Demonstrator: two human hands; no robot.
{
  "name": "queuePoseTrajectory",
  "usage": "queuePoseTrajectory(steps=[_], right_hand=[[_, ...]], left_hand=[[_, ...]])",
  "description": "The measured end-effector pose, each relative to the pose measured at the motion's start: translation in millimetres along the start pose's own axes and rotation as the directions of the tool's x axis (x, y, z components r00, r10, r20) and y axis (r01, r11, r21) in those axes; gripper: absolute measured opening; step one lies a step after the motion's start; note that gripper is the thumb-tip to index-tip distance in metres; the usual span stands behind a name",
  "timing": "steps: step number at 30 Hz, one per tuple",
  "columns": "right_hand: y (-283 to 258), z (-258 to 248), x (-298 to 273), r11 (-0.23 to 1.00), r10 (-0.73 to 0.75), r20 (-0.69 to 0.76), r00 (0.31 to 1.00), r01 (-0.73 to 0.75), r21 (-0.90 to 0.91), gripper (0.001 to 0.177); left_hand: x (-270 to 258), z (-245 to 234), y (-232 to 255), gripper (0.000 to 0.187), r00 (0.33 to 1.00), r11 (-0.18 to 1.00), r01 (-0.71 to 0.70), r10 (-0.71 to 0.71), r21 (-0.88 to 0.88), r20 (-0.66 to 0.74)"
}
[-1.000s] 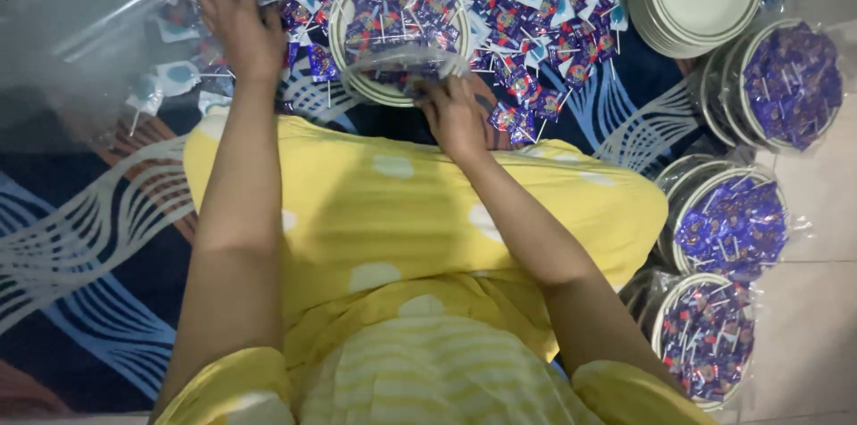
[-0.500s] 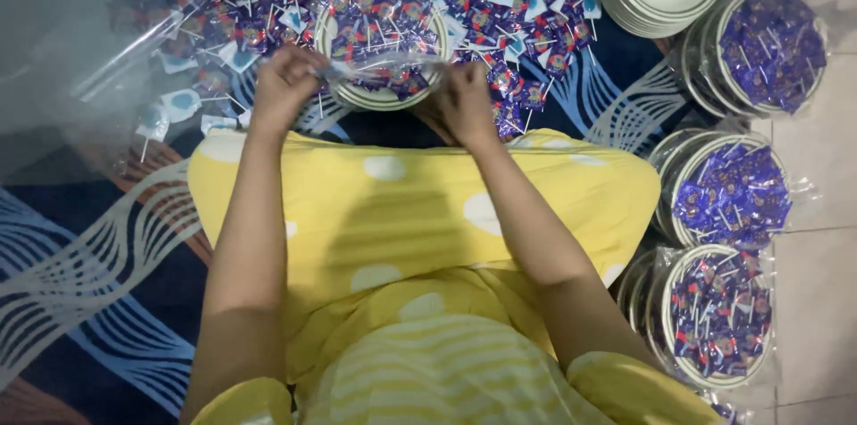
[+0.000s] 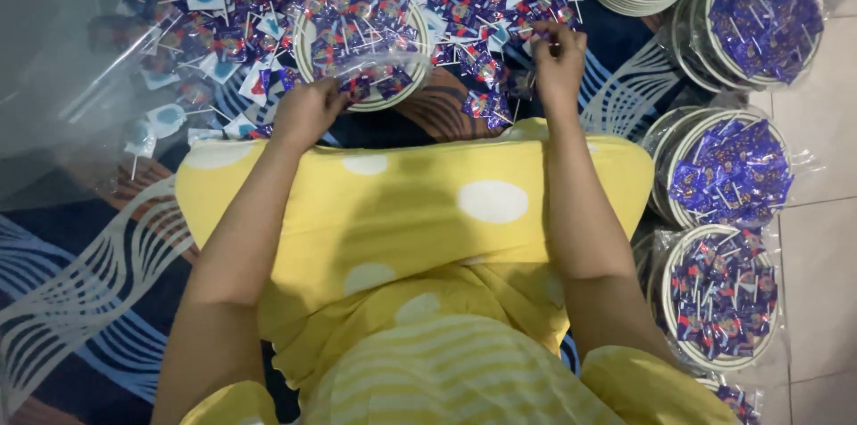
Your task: The person packs multiple small blue packets into clear plastic bags by hand while sitting on the floor.
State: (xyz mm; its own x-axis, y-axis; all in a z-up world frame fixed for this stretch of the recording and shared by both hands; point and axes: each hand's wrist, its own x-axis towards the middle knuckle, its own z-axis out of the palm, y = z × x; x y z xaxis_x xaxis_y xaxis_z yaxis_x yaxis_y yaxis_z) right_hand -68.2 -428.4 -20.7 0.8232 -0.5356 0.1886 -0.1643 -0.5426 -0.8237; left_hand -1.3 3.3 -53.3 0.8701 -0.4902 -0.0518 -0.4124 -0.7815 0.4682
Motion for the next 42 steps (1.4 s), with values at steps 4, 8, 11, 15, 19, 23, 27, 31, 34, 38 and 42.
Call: queuePoseTrajectory(steps=[4,8,11,15,19,23,27,31,34,38,42], right_hand=[[27,16,5,0.996,0.087,-0.045,0.995,-0.087,0.02,0.02],[59,31,17,0.996,0.032,-0.076,0.997,-0.038,-0.084,0.019],[77,44,18,0.983,-0.031,0.02,0.999,0.034,-0.182,0.021],[68,65,12,0.896,-0.245,0.292,0.925,0.331,-0.296,0.041],[88,93,20,0.852,-0.302,0.276,0.912,0.388,-0.35,0.033],[89,103,27,0.805,-0.151,0.231,0.961,0.255,-0.536,0.053],[90,109,33,0.736,-0.203,0.147,0.968,0.25,-0.629,0.029],[67,93,14,0.857,-0.214,0.029,0.976,0.202,-0.475,0.043],[57,81,20,0.885,-0.132,-0.055,0.99,0.093,-0.457,0.052],[80,77,31,0.94,-0.155,-0.207,0.966,0.079,-0.332,0.054],[25,64,-4,0.993,-0.114,-0.073,0.991,0.11,-0.053,0.011]], left_hand=[[7,-10,14,0.029,0.997,0.991,-0.06,0.053,0.117,0.058],[19,-7,23,0.044,0.908,0.961,0.275,-0.247,-0.036,0.338],[18,19,7,0.053,0.972,0.977,0.162,-0.182,0.142,0.147],[3,0,20,0.041,0.984,0.993,-0.116,0.115,0.002,-0.139],[-6,-15,27,0.017,0.917,0.925,-0.379,0.372,-0.024,-0.147],[-7,-11,9,0.026,0.905,0.888,-0.411,0.424,0.207,-0.02],[-9,-10,1,0.034,0.909,0.855,-0.389,0.416,0.342,-0.005],[-9,-2,-1,0.039,0.914,0.871,-0.382,0.406,0.31,-0.016],[-9,9,-4,0.045,0.945,0.89,-0.301,0.327,0.342,-0.019],[2,2,-6,0.041,0.941,0.878,-0.313,0.338,0.362,-0.006],[10,33,-29,0.011,0.905,0.946,-0.244,0.301,0.213,-0.3]])
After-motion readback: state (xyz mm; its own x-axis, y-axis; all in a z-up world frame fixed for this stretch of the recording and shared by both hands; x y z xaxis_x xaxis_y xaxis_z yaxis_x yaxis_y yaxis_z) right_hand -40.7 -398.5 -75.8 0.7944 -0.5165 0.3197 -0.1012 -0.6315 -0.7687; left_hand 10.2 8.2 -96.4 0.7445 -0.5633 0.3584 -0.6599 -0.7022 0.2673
